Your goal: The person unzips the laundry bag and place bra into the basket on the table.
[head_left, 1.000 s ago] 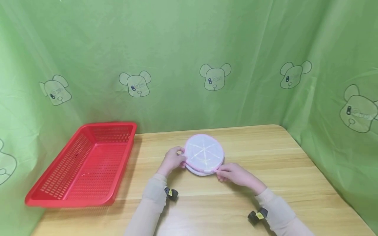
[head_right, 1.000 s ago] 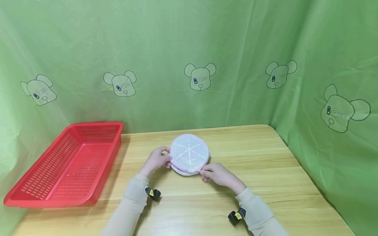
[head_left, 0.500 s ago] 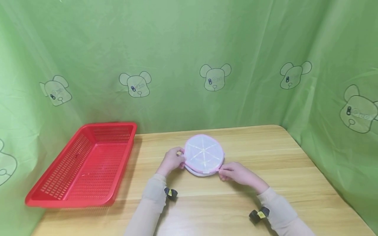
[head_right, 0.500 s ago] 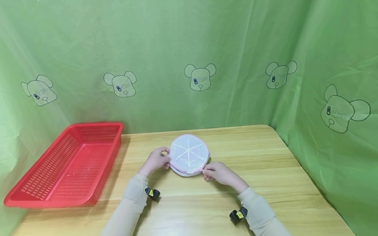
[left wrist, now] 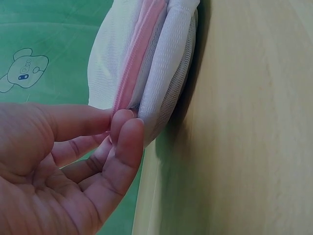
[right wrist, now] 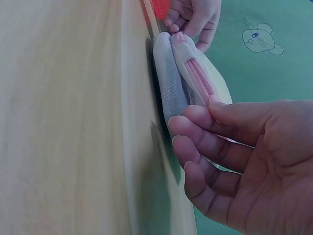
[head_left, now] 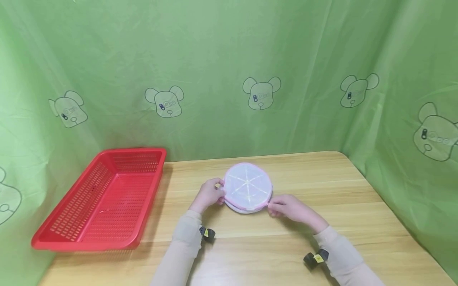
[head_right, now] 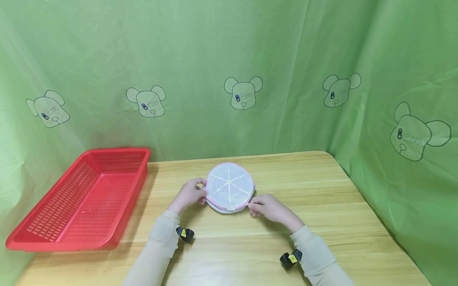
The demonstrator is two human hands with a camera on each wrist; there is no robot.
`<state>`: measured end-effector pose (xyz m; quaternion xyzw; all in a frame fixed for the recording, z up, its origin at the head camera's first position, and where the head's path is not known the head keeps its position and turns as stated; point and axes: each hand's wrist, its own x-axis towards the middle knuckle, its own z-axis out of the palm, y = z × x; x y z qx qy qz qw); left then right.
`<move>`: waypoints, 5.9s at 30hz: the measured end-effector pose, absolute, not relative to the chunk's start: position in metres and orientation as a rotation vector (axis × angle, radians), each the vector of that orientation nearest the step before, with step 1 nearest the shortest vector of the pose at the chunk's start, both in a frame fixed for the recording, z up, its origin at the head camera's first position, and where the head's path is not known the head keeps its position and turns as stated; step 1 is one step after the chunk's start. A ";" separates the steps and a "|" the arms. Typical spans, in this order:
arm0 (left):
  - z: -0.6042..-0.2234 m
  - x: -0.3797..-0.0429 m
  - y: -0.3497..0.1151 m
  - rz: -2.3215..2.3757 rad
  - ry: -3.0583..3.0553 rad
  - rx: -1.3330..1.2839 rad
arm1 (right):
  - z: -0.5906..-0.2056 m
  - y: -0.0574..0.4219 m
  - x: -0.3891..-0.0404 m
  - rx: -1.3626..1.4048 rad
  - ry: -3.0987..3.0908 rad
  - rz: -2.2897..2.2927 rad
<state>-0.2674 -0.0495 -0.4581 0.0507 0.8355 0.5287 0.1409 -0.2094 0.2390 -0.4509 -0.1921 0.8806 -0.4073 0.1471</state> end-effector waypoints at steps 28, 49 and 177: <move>-0.456 -0.268 -0.052 1.504 2.429 0.184 | -0.453 0.253 -0.220 -0.457 2.624 -1.167; -0.457 -0.269 -0.053 1.476 2.447 0.184 | -0.453 0.252 -0.219 -0.464 2.754 -1.102; -0.453 -0.265 -0.049 1.612 2.264 0.078 | -0.450 0.234 -0.208 -0.727 2.626 -1.033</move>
